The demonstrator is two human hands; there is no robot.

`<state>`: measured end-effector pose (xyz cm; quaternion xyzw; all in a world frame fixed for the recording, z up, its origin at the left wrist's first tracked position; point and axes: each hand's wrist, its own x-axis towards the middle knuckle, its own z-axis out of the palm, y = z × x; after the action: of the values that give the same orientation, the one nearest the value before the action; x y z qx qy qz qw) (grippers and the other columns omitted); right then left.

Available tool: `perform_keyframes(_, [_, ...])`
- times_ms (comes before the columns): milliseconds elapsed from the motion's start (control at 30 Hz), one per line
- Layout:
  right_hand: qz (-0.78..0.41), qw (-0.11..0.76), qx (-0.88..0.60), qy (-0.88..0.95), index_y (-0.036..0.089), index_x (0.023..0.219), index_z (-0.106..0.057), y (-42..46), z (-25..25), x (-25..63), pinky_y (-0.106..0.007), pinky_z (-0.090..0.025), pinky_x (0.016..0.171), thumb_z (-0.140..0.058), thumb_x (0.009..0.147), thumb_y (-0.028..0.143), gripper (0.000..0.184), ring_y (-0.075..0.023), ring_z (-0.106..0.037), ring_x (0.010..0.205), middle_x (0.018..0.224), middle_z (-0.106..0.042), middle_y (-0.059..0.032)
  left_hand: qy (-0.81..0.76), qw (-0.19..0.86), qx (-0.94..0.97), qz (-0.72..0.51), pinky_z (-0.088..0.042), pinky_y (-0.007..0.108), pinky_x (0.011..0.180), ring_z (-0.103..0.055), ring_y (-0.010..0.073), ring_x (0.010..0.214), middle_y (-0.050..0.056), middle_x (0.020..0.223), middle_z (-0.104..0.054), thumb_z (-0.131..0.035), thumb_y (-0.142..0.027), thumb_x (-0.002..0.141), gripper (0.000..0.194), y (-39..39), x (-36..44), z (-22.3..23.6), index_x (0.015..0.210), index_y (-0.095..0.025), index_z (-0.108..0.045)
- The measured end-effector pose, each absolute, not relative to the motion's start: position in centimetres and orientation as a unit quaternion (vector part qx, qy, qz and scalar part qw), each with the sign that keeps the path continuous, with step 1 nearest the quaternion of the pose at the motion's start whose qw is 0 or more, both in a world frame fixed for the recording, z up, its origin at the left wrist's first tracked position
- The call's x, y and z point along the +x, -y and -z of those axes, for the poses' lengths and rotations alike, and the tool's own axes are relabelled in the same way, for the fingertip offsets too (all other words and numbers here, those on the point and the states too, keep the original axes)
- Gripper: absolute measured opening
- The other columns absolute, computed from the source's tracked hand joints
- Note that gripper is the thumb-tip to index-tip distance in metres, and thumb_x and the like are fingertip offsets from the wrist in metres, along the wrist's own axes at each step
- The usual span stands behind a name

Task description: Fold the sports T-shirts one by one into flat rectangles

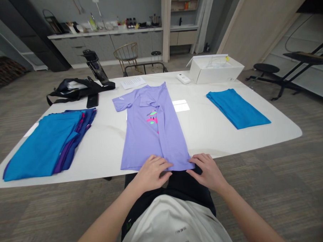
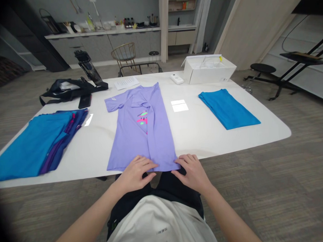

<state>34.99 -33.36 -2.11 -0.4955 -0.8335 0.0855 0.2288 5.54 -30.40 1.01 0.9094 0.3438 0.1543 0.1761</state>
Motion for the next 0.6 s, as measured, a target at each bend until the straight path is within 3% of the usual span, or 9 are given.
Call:
perform_keyframes(67, [-0.094, 0.245, -0.500, 0.825, 0.022, 0.109, -0.067, 32.8, 1.6, 35.2, -0.041, -0.046, 0.086, -0.069, 0.093, 0.039, 0.023, -0.0257, -0.063, 0.097, 0.105, -0.069, -0.0088, -0.376, 0.203, 0.887, -0.173, -0.044, 0.039, 0.094, -0.065, 0.0201, 0.105, 0.004, 0.111, -0.072, -0.053, -0.034, 0.103, 0.025, 29.4, 4.9, -1.4, 0.122, -0.026, -0.066])
perform_keyframes(200, [-0.105, 0.237, -0.526, 0.810, 0.022, 0.104, -0.067, 28.0, 0.3, 34.3, -0.038, -0.046, 0.085, -0.056, 0.102, 0.035, 0.017, -0.0236, -0.065, 0.095, 0.101, -0.070, -0.0078, -0.427, 0.212, 0.858, -0.191, -0.048, 0.036, 0.093, -0.066, 0.0197, 0.105, 0.003, 0.113, -0.072, -0.047, -0.033, 0.105, 0.024, 24.2, 3.6, -2.4, 0.117, -0.026, -0.067])
perform_keyframes(400, [-0.128, 0.172, -0.518, 0.828, 0.021, 0.118, -0.067, 17.3, 0.1, 30.3, -0.032, -0.048, 0.090, -0.055, 0.101, 0.029, 0.022, -0.0208, -0.067, 0.101, 0.114, -0.070, -0.0075, -0.451, 0.077, 0.876, -0.155, -0.049, 0.039, 0.091, -0.064, 0.0239, 0.106, 0.006, 0.110, -0.068, -0.051, -0.040, 0.103, 0.030, 18.2, 5.2, -0.6, 0.125, -0.023, -0.062])
perform_keyframes(600, [-0.113, 0.091, -0.521, 0.841, 0.021, 0.114, -0.067, 13.5, 1.1, 28.9, -0.029, -0.046, 0.086, -0.055, 0.102, 0.028, 0.018, -0.0185, -0.067, 0.096, 0.108, -0.070, -0.0059, -0.452, 0.038, 0.886, -0.098, -0.048, 0.039, 0.083, -0.065, 0.0236, 0.093, 0.006, 0.097, -0.068, -0.054, -0.033, 0.100, 0.016, 18.5, 5.6, 0.9, 0.102, -0.020, -0.063])
